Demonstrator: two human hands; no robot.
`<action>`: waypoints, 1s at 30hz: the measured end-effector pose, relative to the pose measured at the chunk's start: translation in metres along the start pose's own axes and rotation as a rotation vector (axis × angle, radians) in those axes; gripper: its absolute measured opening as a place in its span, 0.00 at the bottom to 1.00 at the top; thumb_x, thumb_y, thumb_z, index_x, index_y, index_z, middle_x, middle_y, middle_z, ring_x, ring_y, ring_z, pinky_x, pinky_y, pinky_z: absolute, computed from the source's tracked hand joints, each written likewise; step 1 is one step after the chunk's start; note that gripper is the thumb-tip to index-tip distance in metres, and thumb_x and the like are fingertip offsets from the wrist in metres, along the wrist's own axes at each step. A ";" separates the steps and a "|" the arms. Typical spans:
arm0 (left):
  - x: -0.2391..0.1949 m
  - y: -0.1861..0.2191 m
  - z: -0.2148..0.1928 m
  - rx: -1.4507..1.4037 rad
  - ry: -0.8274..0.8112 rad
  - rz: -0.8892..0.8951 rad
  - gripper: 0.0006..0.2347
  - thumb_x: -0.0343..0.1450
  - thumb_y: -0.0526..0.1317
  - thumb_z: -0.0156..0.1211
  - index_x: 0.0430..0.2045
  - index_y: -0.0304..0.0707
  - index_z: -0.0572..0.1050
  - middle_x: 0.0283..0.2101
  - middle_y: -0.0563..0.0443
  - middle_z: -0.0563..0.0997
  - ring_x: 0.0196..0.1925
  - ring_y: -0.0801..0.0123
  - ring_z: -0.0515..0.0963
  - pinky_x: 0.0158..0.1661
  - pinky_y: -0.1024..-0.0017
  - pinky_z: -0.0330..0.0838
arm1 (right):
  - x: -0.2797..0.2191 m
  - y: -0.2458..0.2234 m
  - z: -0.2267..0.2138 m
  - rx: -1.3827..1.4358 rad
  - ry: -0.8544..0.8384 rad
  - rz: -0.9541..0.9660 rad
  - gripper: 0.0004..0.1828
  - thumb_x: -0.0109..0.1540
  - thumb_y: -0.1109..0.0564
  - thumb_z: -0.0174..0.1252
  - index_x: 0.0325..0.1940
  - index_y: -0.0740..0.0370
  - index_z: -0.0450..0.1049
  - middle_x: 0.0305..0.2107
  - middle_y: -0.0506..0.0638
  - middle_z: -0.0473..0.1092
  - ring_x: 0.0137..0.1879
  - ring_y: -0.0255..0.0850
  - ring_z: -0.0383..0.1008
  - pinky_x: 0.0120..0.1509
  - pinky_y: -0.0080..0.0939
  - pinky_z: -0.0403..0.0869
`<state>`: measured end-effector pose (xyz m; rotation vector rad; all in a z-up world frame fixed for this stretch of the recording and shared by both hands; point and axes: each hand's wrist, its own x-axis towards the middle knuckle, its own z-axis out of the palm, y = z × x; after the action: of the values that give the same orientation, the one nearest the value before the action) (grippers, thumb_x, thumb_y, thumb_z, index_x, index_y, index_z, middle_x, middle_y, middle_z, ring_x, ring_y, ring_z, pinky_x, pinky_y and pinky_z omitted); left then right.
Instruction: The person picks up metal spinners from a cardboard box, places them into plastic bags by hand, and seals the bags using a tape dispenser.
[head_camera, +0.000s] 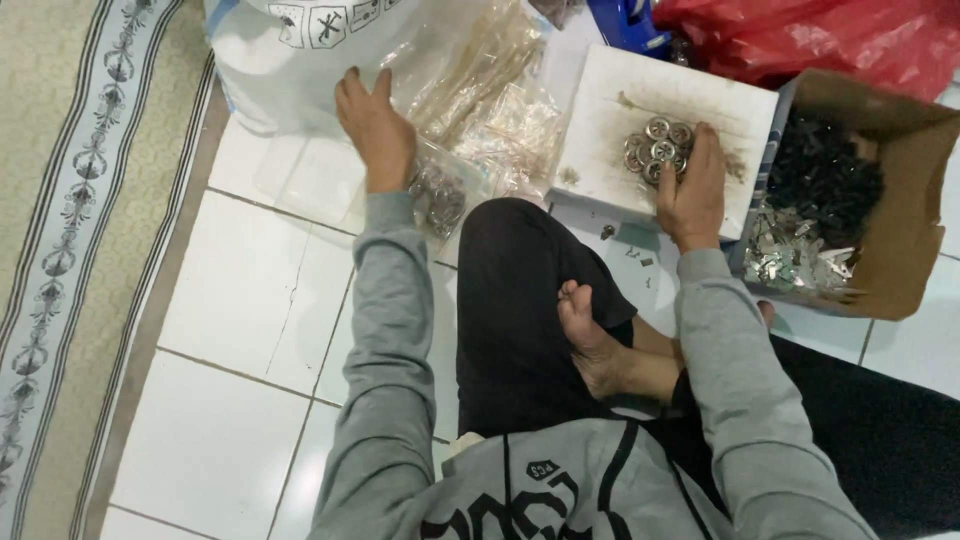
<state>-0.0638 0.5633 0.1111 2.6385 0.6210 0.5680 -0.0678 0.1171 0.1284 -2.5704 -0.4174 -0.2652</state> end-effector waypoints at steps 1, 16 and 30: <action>0.003 -0.009 -0.007 0.003 0.000 -0.002 0.34 0.58 0.13 0.45 0.56 0.42 0.78 0.64 0.31 0.66 0.67 0.41 0.63 0.64 0.47 0.64 | 0.001 -0.002 -0.002 0.003 -0.002 -0.001 0.32 0.71 0.55 0.45 0.75 0.77 0.51 0.70 0.74 0.54 0.75 0.67 0.53 0.80 0.63 0.52; 0.019 -0.024 -0.027 -0.432 0.107 0.317 0.05 0.72 0.29 0.55 0.36 0.38 0.75 0.43 0.47 0.79 0.49 0.55 0.73 0.52 0.60 0.69 | -0.002 0.014 0.011 0.021 0.073 0.026 0.32 0.73 0.53 0.49 0.75 0.77 0.53 0.68 0.74 0.57 0.73 0.67 0.56 0.78 0.63 0.56; -0.076 0.169 -0.014 -1.509 -0.165 0.055 0.05 0.75 0.36 0.64 0.38 0.33 0.77 0.31 0.49 0.80 0.37 0.70 0.80 0.41 0.68 0.80 | -0.013 -0.030 -0.032 0.539 0.125 -0.062 0.16 0.72 0.54 0.58 0.60 0.67 0.75 0.49 0.62 0.65 0.57 0.61 0.72 0.58 0.53 0.74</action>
<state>-0.0754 0.3889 0.1740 1.2355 -0.0325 0.4986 -0.0939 0.1216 0.1657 -2.0062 -0.4508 -0.2885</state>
